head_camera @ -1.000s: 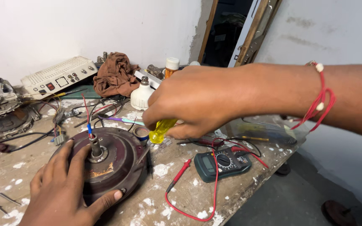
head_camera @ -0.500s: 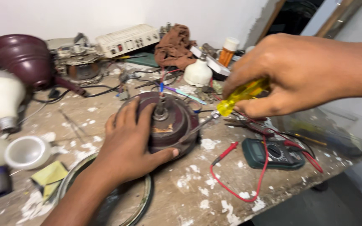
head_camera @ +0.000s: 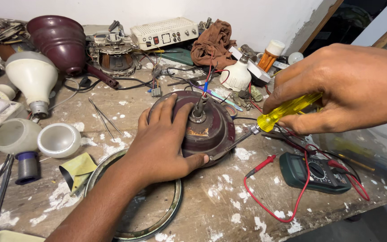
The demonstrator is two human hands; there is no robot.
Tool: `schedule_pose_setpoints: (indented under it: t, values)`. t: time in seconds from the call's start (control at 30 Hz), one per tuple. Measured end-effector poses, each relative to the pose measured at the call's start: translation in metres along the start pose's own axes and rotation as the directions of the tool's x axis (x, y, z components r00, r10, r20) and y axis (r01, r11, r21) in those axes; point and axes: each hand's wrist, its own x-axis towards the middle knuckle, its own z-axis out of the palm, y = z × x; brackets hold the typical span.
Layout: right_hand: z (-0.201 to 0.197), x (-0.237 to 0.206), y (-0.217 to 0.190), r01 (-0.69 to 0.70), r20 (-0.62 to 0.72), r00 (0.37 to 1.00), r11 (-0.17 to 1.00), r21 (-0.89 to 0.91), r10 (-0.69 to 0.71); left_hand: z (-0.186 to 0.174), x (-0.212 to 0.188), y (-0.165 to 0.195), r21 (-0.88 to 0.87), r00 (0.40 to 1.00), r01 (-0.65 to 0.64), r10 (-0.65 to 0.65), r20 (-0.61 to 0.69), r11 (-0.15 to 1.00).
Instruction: The person works on a ceiling fan motor housing on a cluttered workbench. They handle the fan base, connect wires to its central shaft, and use a screwdriver to loosen and remove screws around the housing, repositioning the fan repeatedly to reach different screws.
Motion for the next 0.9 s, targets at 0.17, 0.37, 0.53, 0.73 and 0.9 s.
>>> schedule_pose_setpoints:
  t: [0.17, 0.37, 0.53, 0.73, 0.9]
  values:
    - [-0.003, 0.005, 0.005, 0.058, 0.006, 0.998, 0.997, -0.042, -0.058, -0.002, 0.001, -0.001, -0.007, 1.000, 0.008, -0.008, 0.014, 1.000]
    - [-0.001, 0.009, 0.009, 0.164, -0.072, 0.983, 0.984, -0.077, -0.169, -0.002, 0.000, -0.001, -0.022, 1.000, 0.004, -0.004, 0.008, 1.000]
    - [0.001, 0.009, 0.017, 0.181, -0.066, 0.979, 0.975, -0.128, -0.191, -0.001, 0.000, -0.002, -0.025, 1.000, -0.004, 0.004, 0.002, 1.000]
    - [0.004, 0.010, 0.018, 0.205, -0.121, 0.968, 0.972, -0.117, -0.219, 0.000, 0.001, -0.003, -0.029, 1.000, -0.018, 0.018, -0.014, 0.999]
    - [0.000, 0.009, 0.014, 0.226, -0.196, 0.949, 0.966, -0.129, -0.248, 0.000, 0.000, -0.003, -0.031, 1.000, -0.019, 0.018, -0.017, 0.999]
